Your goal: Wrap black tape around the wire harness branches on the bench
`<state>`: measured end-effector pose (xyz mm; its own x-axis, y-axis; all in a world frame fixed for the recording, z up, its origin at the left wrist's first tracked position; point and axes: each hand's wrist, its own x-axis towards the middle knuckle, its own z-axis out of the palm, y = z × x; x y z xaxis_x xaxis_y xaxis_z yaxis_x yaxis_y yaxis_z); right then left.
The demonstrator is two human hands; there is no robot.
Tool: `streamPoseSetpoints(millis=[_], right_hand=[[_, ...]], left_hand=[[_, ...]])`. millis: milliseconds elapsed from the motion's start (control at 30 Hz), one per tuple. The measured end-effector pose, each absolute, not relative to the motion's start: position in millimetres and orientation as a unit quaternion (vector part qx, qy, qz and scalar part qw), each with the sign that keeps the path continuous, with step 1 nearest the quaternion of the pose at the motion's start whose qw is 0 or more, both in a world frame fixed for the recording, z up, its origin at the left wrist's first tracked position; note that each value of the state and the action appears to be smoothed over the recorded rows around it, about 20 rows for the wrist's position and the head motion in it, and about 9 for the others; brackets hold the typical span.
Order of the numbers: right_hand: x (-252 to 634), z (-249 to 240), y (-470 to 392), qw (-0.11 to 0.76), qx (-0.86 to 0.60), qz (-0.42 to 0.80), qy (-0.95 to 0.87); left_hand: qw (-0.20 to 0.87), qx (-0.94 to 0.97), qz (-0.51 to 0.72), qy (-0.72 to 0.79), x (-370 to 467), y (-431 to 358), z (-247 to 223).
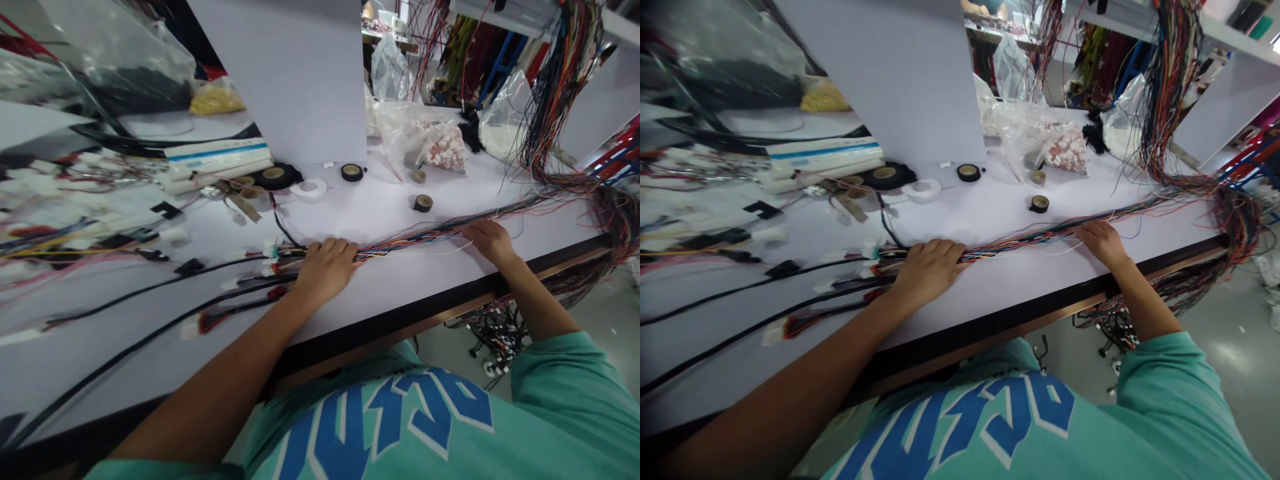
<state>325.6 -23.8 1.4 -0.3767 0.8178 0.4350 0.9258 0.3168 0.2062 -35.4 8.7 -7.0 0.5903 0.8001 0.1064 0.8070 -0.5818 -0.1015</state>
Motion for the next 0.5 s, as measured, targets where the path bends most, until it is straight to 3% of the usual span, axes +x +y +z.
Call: streamPoseSetpoints(millis=[200,500], right_hand=[[332,20,-40,0.080,-0.577,-0.066,-0.810],[343,22,-24,0.157,-0.642,0.244,-0.710]], left_hand=[[0.046,-0.886,-0.015,-0.460,-35,9,-3],[0.019,-0.867,-0.032,-0.496,-29,6,1]])
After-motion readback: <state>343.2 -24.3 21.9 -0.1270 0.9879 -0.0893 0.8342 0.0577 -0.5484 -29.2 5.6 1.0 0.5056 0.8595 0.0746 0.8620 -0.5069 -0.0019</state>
